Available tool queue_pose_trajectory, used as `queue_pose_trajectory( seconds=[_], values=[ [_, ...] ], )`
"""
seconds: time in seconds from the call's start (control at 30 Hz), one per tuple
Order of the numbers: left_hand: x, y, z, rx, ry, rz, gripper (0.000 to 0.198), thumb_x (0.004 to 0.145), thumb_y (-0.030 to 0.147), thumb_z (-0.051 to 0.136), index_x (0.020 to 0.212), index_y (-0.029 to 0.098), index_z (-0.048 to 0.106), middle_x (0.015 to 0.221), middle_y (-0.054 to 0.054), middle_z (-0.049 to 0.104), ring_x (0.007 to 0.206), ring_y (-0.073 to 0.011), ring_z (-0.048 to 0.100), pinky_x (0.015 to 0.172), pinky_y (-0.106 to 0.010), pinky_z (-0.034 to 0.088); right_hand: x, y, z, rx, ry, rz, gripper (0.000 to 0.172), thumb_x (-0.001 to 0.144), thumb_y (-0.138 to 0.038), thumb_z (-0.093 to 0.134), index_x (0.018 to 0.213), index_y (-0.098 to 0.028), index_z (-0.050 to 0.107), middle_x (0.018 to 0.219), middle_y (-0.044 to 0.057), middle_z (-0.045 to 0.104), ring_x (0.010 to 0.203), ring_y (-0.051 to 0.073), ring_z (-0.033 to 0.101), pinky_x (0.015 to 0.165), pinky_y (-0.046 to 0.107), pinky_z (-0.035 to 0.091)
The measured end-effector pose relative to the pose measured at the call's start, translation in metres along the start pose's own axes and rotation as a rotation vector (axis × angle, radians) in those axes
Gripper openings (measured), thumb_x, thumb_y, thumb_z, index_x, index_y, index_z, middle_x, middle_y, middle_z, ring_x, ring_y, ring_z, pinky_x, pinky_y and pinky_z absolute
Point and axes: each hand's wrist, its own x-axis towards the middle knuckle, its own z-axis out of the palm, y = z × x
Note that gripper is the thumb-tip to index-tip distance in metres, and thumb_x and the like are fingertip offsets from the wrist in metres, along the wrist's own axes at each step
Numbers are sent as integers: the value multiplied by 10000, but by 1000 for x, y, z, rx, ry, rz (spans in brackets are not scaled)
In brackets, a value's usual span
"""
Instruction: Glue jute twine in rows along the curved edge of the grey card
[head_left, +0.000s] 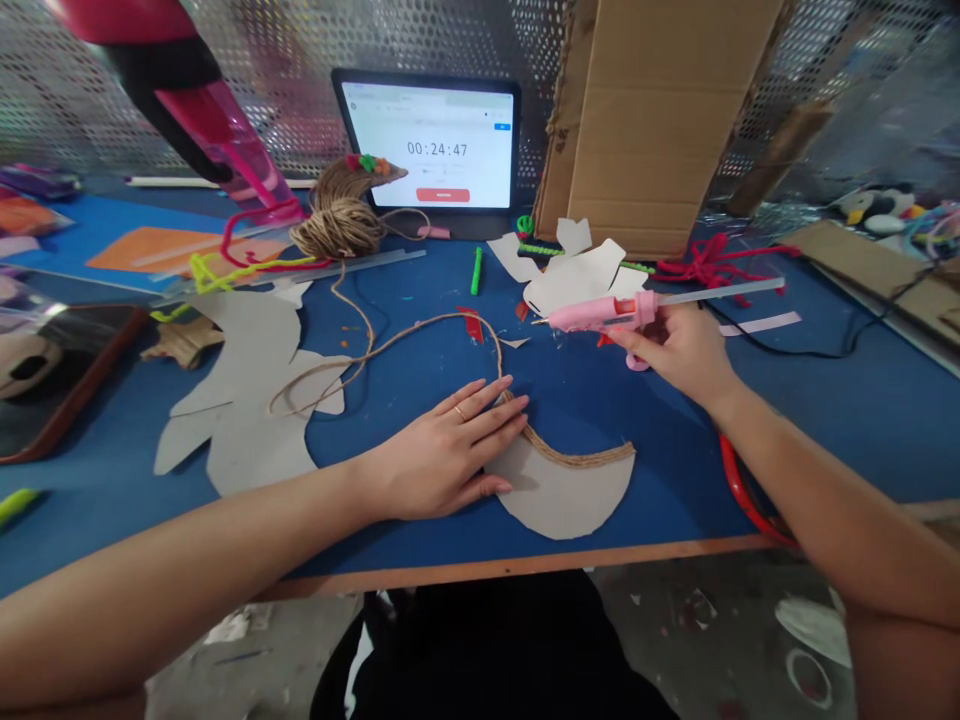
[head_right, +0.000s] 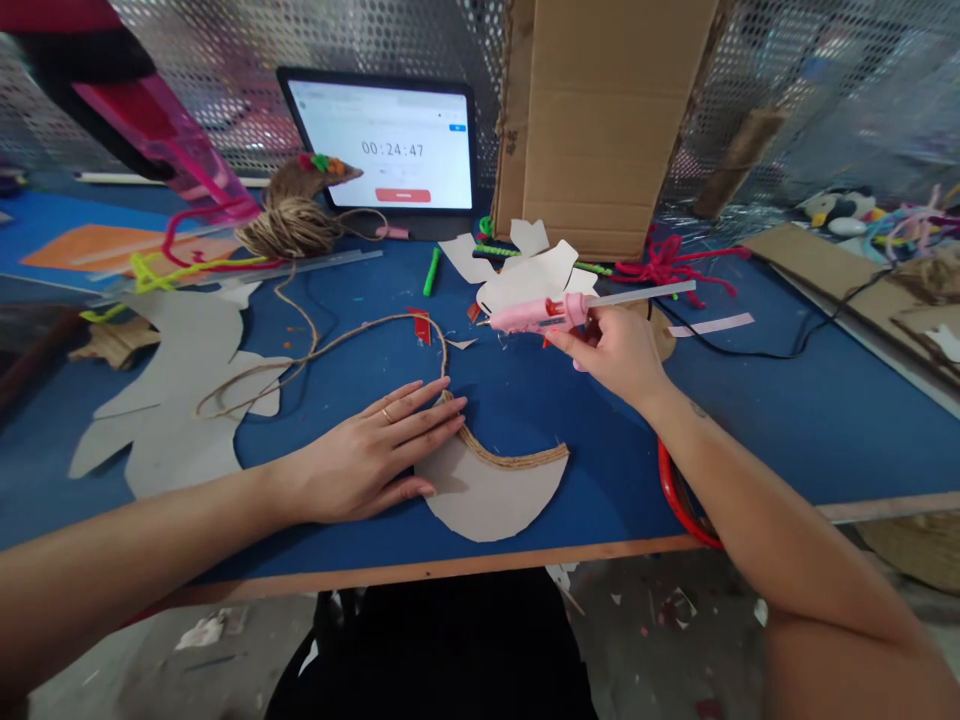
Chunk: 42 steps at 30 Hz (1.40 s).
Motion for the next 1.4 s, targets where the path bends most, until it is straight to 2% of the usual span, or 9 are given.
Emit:
queue_pose_trajectory(
  seconds=[0.13, 0.43, 0.63, 0.73, 0.9, 1.0, 1.07, 1.17, 1.4],
  values=[
    [0, 0, 0, 24, -21, 3, 586, 951, 460, 356, 1389, 73, 379, 1482, -133, 326, 1401, -343, 218, 1123, -516, 301, 0, -4, 1, -106, 61, -37, 375, 768, -555, 602, 854, -195, 659, 529, 1, 583, 516, 176, 573, 517, 297, 403],
    [1, 0, 0, 37, -17, 4, 586, 953, 458, 352, 1389, 68, 376, 1483, -139, 322, 1401, -345, 217, 1125, -518, 294, -4, -2, 1, -200, 84, -148, 324, 766, -493, 605, 883, -192, 635, 689, 57, 623, 656, 219, 598, 580, 325, 412],
    [0, 0, -1, 60, 6, 13, 582, 947, 460, 370, 1383, 74, 388, 1481, -141, 328, 1397, -354, 224, 1117, -522, 306, -8, 3, -9, -276, 57, -84, 490, 710, -614, 606, 941, -183, 582, 778, 74, 614, 691, 232, 570, 602, 348, 411],
    [-2, 1, -3, 99, 64, 21, 548, 946, 442, 393, 1359, 81, 422, 1454, -135, 381, 1374, -340, 292, 1098, -501, 348, -10, 4, -39, -269, -67, -39, 509, 731, -658, 569, 926, -189, 545, 855, 78, 611, 698, 198, 556, 603, 325, 418],
    [-4, 2, -5, 142, 290, 24, 390, 910, 352, 513, 1188, 86, 573, 1186, -120, 641, 1093, -240, 602, 937, -362, 517, -34, -19, -82, -298, -450, -159, 434, 851, -623, 441, 742, -218, 554, 588, -6, 540, 485, 120, 469, 458, 260, 353],
    [-3, 3, -3, 174, 357, 7, 301, 872, 294, 578, 1099, 100, 620, 1050, -88, 699, 953, -209, 657, 841, -326, 559, -60, -49, -68, -221, -474, -386, 323, 890, -515, 464, 865, -224, 602, 783, 18, 635, 695, 151, 581, 584, 274, 448],
    [-1, 3, -1, 182, 328, -21, 305, 875, 300, 568, 1098, 99, 622, 1078, -96, 690, 970, -219, 656, 835, -340, 567, -74, -68, -45, -188, -424, -545, 275, 909, -413, 476, 990, -193, 620, 959, 50, 666, 893, 186, 592, 712, 303, 486],
    [2, 4, 0, 175, 269, -61, 342, 894, 331, 527, 1113, 83, 616, 1157, -124, 656, 1030, -248, 640, 846, -369, 570, -84, -82, -10, -268, -312, -735, 335, 924, -303, 445, 1148, -109, 603, 1176, 92, 639, 1006, 229, 568, 797, 351, 500],
    [4, 4, 0, 154, 215, -80, 366, 912, 342, 483, 1128, 79, 617, 1204, -134, 630, 1099, -260, 609, 877, -375, 564, -73, -79, 21, -377, -329, -829, 518, 900, -379, 483, 1273, -22, 528, 1344, 142, 525, 969, 247, 571, 743, 364, 548]
  ],
)
